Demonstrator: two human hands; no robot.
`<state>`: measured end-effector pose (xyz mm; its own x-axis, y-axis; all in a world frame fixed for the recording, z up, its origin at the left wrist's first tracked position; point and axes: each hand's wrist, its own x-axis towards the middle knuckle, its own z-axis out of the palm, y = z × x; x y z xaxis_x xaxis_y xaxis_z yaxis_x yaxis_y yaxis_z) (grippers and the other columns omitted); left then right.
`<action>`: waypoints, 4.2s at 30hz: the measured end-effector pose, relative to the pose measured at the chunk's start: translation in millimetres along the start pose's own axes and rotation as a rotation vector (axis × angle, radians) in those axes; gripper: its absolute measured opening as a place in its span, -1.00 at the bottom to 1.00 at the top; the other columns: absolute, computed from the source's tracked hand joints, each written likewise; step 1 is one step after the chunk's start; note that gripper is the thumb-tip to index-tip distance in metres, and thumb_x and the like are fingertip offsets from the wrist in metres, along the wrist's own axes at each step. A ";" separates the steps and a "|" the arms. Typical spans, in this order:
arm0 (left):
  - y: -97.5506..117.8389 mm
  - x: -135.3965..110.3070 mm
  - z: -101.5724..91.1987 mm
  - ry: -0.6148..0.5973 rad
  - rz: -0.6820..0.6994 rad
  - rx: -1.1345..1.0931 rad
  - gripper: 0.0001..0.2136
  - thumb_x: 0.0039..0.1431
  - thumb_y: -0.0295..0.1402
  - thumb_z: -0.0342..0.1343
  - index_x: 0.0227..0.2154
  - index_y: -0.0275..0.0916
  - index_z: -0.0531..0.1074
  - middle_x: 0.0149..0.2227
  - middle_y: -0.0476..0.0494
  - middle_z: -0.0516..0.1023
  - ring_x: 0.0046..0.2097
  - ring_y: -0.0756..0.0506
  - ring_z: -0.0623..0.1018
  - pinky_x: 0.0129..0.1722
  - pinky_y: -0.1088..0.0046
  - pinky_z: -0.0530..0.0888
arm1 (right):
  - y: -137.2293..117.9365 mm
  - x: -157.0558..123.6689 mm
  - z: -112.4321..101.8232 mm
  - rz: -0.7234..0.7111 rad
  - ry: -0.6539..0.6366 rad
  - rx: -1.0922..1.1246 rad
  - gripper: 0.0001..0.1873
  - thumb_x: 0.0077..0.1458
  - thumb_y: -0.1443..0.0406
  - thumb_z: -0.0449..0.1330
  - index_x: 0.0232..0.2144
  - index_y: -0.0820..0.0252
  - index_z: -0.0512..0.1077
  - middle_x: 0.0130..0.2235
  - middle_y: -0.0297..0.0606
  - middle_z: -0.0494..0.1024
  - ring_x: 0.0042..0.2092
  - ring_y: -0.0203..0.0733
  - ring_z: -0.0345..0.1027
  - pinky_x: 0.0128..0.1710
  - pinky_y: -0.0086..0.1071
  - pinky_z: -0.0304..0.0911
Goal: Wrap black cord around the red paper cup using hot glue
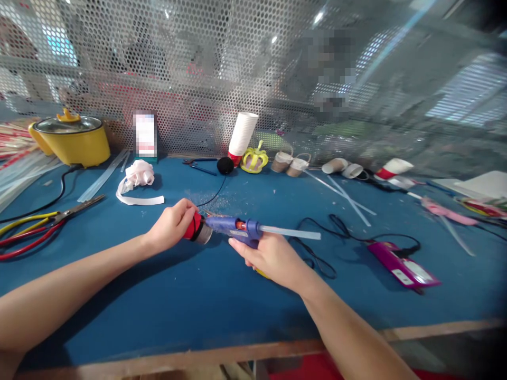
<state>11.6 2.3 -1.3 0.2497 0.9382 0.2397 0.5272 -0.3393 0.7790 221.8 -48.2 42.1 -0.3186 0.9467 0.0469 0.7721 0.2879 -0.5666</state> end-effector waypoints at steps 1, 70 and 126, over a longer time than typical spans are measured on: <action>0.0 0.1 0.0 0.002 0.002 -0.001 -0.80 0.17 -0.29 -0.20 -0.38 -0.26 0.27 -0.47 -0.05 0.43 -0.45 0.00 0.39 -0.44 0.51 0.31 | -0.7 -0.7 0.3 -0.008 -0.001 -0.017 -0.67 0.08 0.16 0.03 -0.63 0.18 0.31 -0.71 -0.40 0.37 -0.61 -0.31 0.33 -0.53 -0.46 0.20; 3.5 -3.0 -2.4 -0.042 0.072 0.079 -0.79 0.18 -0.32 -0.23 -0.33 -0.27 0.27 -0.45 -0.09 0.46 -0.47 -0.01 0.42 -0.45 0.50 0.32 | -3.4 2.5 -5.9 0.017 -0.019 -0.107 -0.69 0.08 0.16 0.01 -0.62 0.17 0.29 -0.71 -0.40 0.38 -0.61 -0.30 0.31 -0.51 -0.44 0.18; 0.9 -4.0 0.0 -0.005 0.133 0.117 -0.81 0.19 -0.34 -0.23 -0.32 -0.29 0.27 -0.53 -0.02 0.41 -0.54 0.02 0.38 -0.53 0.53 0.29 | -5.8 10.2 -6.2 0.120 -0.051 0.093 -0.70 0.03 0.19 0.04 -0.65 0.20 0.29 -0.74 -0.39 0.33 -0.66 -0.33 0.25 -0.59 -0.48 0.19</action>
<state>11.1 -1.8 -1.5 0.3270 0.8845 0.3328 0.5800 -0.4659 0.6683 217.4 -39.3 51.0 -0.2568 0.9642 -0.0664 0.7529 0.1565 -0.6392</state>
